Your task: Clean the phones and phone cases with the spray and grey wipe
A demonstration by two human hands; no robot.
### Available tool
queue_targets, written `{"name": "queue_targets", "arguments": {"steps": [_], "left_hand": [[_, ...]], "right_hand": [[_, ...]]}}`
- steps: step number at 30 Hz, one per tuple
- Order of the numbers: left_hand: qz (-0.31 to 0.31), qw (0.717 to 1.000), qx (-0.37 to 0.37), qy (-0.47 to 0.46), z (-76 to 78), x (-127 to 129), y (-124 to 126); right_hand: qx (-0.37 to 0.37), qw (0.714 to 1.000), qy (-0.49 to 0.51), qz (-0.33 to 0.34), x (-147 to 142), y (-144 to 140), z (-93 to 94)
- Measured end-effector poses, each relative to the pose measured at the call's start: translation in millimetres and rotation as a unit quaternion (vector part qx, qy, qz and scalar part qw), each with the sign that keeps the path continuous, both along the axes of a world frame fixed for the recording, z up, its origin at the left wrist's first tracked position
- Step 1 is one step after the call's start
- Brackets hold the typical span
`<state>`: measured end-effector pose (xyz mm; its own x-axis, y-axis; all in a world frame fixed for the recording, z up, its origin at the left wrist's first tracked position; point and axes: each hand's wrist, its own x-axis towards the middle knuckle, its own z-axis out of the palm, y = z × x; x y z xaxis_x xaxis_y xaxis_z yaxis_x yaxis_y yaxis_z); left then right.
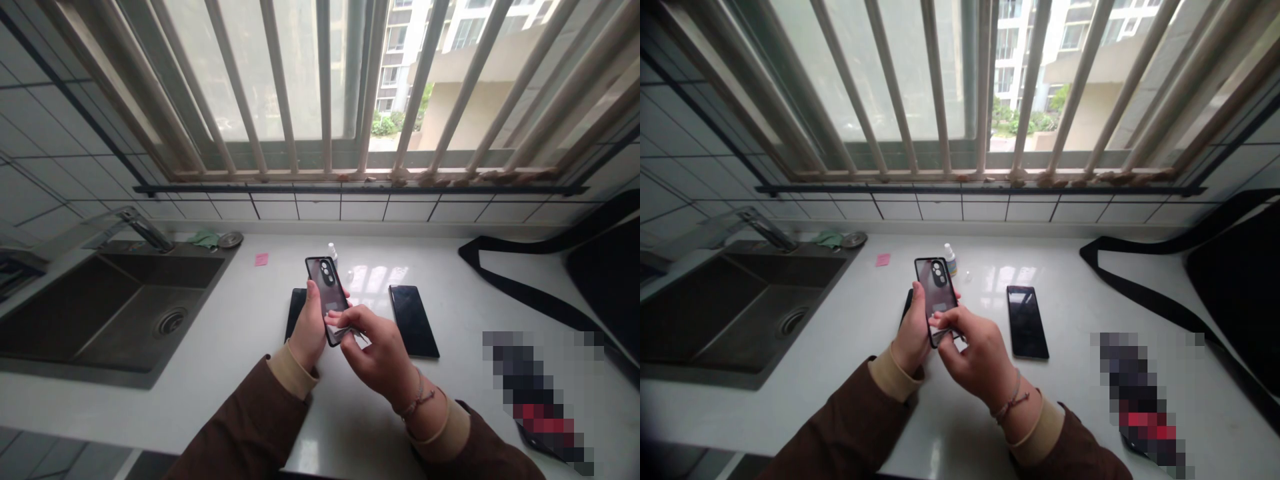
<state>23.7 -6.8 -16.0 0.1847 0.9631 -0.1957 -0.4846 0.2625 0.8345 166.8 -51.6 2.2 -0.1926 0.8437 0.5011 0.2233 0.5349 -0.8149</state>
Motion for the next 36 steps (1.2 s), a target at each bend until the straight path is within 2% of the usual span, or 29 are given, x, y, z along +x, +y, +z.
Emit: {"name": "queue_targets", "arguments": {"steps": [2,4,7,9,11,13,15,18,21,23,25,27,29,32,36], "left_hand": [[0.027,1.000,-0.009,-0.003,1.1,1,2],[0.028,0.999,-0.014,-0.013,2.4,3,3],[0.018,0.999,-0.017,-0.039,5.0,6,5],[-0.003,0.998,-0.029,-0.062,7.7,7,6],[-0.046,0.996,-0.046,-0.064,10.5,7,6],[-0.098,0.993,-0.061,-0.035,11.9,5,3],[-0.160,0.984,-0.078,0.004,11.1,4,0],[-0.259,0.961,-0.081,0.057,8.0,2,-5],[-0.328,0.937,-0.049,0.104,7.6,1,-9],[-0.345,0.930,-0.035,0.124,9.7,0,-10],[-0.337,0.932,-0.023,0.135,12.2,0,-10],[-0.320,0.937,-0.009,0.139,14.1,0,-10],[-0.308,0.942,-0.004,0.137,15.3,1,-10],[-0.300,0.945,-0.016,0.127,16.7,2,-12],[-0.293,0.950,-0.025,0.104,17.6,2,-13]], "right_hand": [[-0.005,1.000,-0.013,0.007,1,0,1.7],[-0.027,1.000,-0.011,0.011,2,1,1.7],[-0.119,0.987,0.104,0.005,5,8,-2.0],[-0.189,0.954,0.231,-0.024,7,16,-5.5],[-0.238,0.905,0.344,-0.076,10,26,-9.2],[-0.244,0.865,0.420,-0.128,14,36,-13.4],[-0.212,0.848,0.455,-0.171,18,44,-18.7],[-0.154,0.865,0.416,-0.237,26,51,-25.9],[-0.130,0.917,0.252,-0.280,32,49,-26.6],[-0.111,0.954,0.119,-0.254,33,45,-23.2],[-0.085,0.975,0.035,-0.200,31,41,-18.8],[-0.057,0.985,0.007,-0.161,27,37,-15.2],[-0.036,0.988,-0.004,-0.149,25,35,-12.9],[-0.031,0.986,-0.013,-0.166,25,35,-11.2],[-0.061,0.980,-0.029,-0.186,27,36,-10.2]]}}
